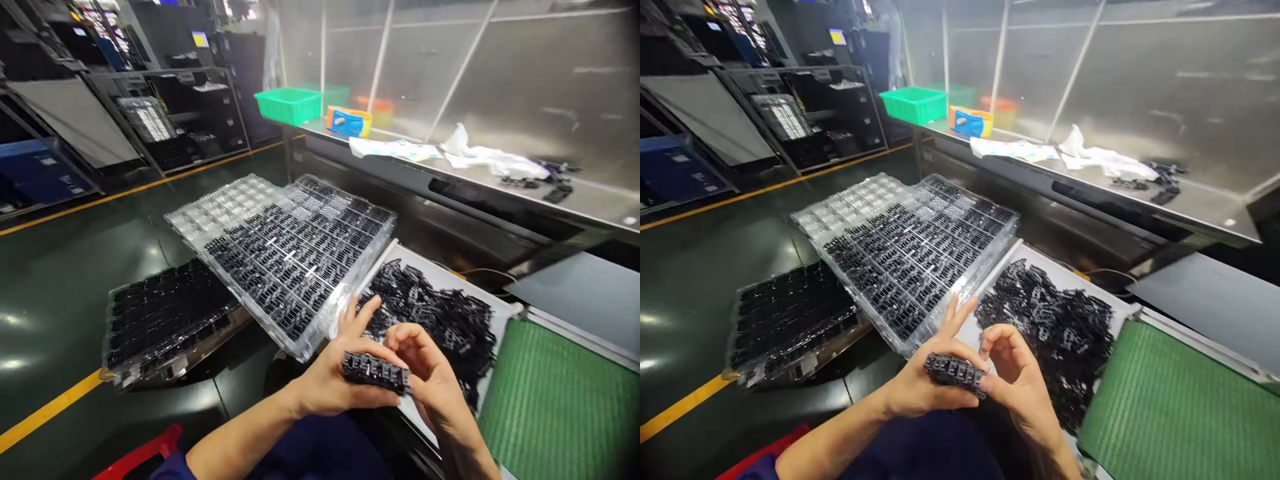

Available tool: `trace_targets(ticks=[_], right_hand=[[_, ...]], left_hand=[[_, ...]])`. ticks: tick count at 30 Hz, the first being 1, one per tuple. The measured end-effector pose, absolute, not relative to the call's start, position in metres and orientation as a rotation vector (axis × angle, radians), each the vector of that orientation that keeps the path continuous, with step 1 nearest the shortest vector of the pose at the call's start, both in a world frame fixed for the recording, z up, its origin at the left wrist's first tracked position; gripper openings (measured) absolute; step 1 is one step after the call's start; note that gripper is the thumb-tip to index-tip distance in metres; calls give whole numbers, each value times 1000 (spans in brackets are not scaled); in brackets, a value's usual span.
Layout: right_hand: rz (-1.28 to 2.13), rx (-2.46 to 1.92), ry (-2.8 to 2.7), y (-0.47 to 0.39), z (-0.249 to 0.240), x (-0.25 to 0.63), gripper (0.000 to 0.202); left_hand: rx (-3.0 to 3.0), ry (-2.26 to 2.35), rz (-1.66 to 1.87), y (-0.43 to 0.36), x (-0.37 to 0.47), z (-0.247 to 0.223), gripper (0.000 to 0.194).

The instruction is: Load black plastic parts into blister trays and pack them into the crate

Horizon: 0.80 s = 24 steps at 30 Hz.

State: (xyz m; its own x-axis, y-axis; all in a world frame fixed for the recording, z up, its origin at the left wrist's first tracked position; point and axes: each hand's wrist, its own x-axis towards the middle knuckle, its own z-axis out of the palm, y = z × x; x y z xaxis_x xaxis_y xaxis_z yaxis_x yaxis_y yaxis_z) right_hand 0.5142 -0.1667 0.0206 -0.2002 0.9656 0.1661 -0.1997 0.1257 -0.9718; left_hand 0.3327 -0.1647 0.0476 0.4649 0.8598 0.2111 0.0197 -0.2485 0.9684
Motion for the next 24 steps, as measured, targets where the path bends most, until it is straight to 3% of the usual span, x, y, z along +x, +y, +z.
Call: trace_targets(ticks=[5, 8, 16, 20, 24], right_hand=[[1548, -631, -1638, -101, 48, 423, 56], [1548, -642, -1691, -55, 61, 365, 52], [1622, -750, -1551, 36, 58, 253, 65], [1410, -975, -1579, 84, 34, 234, 76], [1026, -1271, -1641, 160, 17, 252, 58]], left_hand=[[1965, 1088, 801, -108, 234, 49, 108], [2043, 1174, 784, -64, 175, 50, 123], [2043, 1093, 654, 42, 72, 56, 124], [2025, 1156, 439, 92, 54, 48, 111], [2048, 1318, 460, 149, 45, 41, 95]])
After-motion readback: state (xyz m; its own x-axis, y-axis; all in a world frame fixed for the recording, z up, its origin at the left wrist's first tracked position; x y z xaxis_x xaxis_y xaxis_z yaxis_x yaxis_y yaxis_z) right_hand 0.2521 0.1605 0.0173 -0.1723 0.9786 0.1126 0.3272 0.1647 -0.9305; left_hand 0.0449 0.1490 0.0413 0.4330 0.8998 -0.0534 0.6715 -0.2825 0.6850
